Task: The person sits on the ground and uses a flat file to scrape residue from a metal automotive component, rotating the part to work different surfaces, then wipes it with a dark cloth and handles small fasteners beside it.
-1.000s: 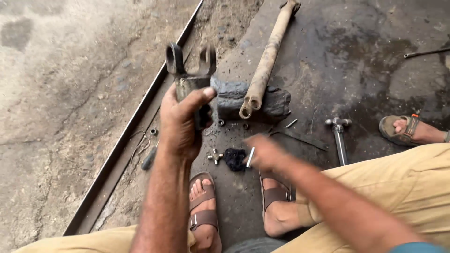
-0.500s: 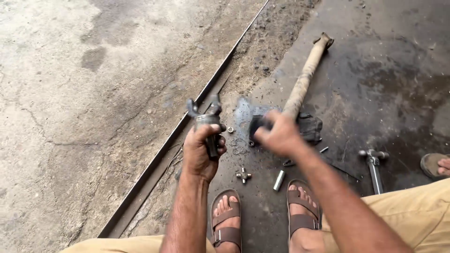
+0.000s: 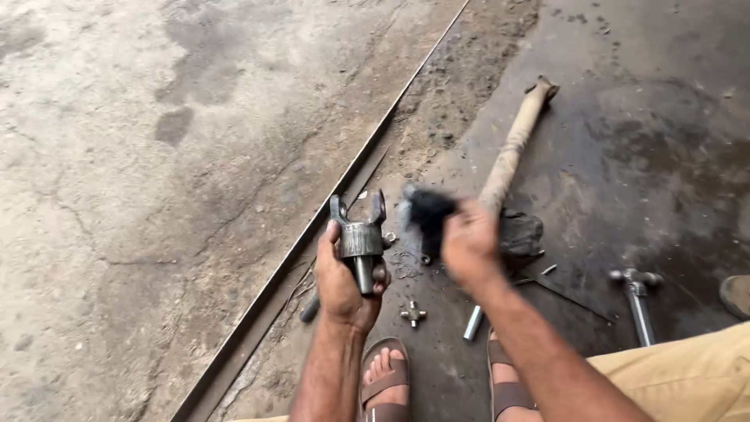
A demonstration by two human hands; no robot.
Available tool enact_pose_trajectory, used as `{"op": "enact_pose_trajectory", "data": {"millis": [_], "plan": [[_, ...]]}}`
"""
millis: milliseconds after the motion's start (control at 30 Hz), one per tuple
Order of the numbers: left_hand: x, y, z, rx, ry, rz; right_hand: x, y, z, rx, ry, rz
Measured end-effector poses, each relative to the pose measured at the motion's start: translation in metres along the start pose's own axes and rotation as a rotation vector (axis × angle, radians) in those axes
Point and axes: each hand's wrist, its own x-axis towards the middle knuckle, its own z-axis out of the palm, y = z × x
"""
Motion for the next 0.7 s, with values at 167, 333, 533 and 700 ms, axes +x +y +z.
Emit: {"op": "enact_pose_trajectory", "data": {"millis": [167, 333, 533, 700], "plan": [[-0.006, -0.003, 0.007, 0.062, 0.078, -0.053, -0.001, -0.056, 0.048, -0.102, 0.086, 0.178], [-0.006, -0.006, 0.016, 0.682, -0.063, 0.119, 0.042, -0.006, 0.038, -0.189, 0.195, 0.368], [-0.005, -0.007, 0.009, 0.472, 0.010, 0.041, 0.040, -0.049, 0.026, -0.124, 0.074, 0.174], [0.007, -0.019, 0.006, 0.238, -0.003, -0.176, 0.033, 0.000, 0.037, -0.221, -0.043, 0.290]]}}
